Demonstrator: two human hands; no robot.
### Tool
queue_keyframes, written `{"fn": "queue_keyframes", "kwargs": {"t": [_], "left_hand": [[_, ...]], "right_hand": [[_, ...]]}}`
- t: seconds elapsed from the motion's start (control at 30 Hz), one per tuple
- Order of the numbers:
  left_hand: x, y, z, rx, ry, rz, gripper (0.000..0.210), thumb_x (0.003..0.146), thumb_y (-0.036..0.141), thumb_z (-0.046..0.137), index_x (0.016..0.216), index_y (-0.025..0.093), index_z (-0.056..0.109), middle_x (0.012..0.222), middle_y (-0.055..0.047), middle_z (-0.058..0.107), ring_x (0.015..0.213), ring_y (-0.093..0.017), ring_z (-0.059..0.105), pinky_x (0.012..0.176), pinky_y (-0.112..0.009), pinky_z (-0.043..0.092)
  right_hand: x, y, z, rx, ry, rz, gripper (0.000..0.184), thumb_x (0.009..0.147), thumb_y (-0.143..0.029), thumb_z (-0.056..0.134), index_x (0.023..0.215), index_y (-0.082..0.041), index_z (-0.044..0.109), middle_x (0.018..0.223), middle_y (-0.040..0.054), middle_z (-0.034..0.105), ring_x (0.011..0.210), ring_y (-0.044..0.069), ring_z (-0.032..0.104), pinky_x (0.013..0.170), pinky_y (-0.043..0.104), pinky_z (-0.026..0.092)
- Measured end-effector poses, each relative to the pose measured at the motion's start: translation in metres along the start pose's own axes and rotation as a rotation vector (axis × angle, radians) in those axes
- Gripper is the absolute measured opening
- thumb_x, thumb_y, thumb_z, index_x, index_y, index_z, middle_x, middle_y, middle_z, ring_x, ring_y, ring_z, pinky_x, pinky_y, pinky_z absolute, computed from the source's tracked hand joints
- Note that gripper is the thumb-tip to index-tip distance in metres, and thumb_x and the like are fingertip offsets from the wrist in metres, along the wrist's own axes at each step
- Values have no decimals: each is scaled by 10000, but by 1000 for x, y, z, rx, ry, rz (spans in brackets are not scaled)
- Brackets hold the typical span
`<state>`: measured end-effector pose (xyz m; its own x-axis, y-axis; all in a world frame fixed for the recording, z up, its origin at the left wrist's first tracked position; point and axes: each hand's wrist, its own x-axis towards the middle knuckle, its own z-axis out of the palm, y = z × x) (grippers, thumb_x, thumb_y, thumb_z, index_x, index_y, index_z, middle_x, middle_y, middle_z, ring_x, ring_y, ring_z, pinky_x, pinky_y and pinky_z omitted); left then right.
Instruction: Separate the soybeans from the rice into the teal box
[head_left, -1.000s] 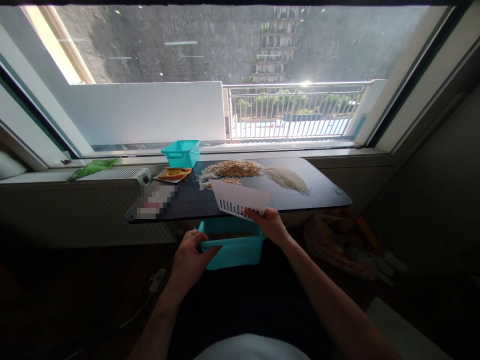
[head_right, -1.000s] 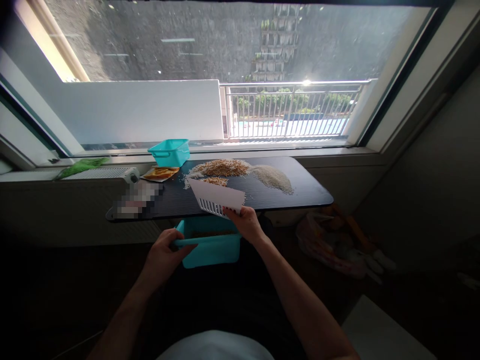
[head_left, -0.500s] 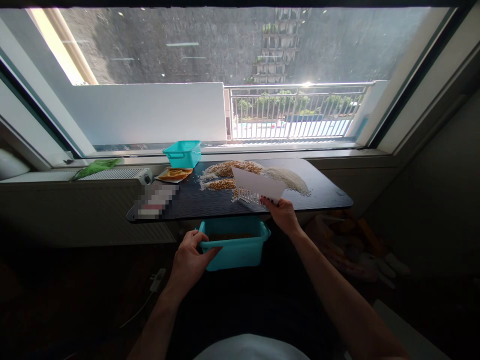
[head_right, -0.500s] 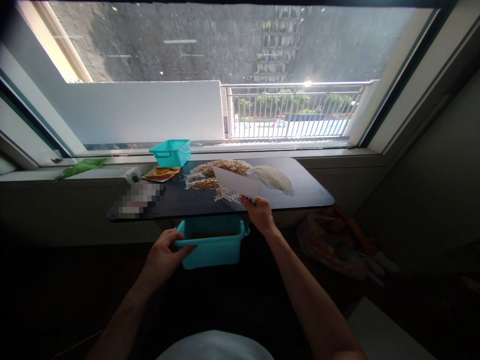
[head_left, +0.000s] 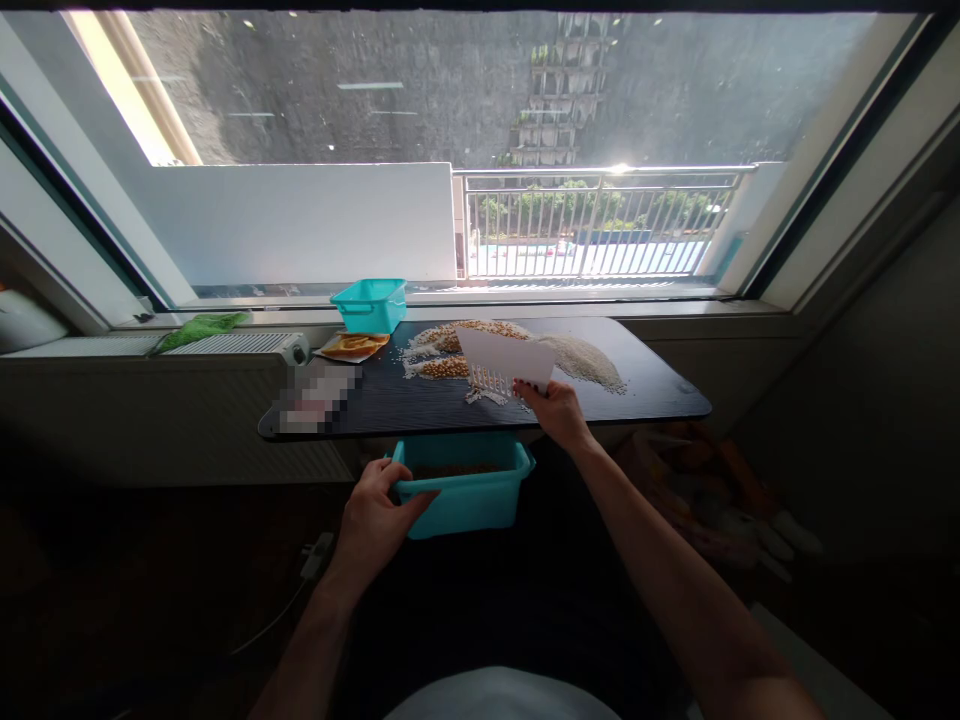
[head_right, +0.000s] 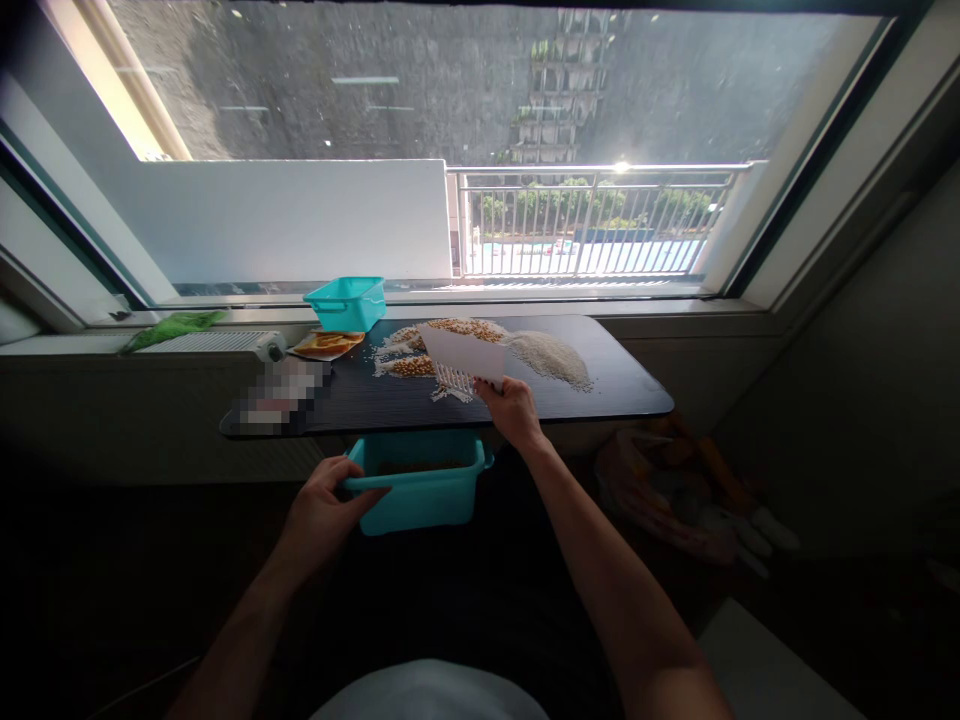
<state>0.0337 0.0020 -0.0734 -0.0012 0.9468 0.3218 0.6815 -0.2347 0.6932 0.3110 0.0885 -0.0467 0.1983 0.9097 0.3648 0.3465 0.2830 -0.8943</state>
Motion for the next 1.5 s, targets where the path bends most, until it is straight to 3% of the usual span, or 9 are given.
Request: {"fn": "queue_keyframes", "kwargs": {"t": [1.0,1.33,1.5], "left_hand": [[1,0,-11,-28,-22,-68,323,703,517,674,708,205,589,898,-18,549,771,-193,587,661,-296,466],[-4,-19,-49,-45,1,-136,311,705,496,687,732,201,593,953,-33,584,731,-176,576,601,-277,474],[-8,-24,-61,-35,17,-180,329,697,510,689,772,203,595,923,-20,585,681,-166,562,591,-283,471]], "right_hand": [[-11,-30,7,-53,-37,-12,384,712,-524,632,635,-151,679,531,-6,555,555,147,500,537,271,380],[-25,-38,59,54,-312,-37,374,703,-528,668,627,-164,708,566,5,618,594,183,598,537,264,452],[-29,-45,57,63,-359,-60,388,702,-544,668,668,-162,726,608,23,651,628,196,617,572,283,478]]}}
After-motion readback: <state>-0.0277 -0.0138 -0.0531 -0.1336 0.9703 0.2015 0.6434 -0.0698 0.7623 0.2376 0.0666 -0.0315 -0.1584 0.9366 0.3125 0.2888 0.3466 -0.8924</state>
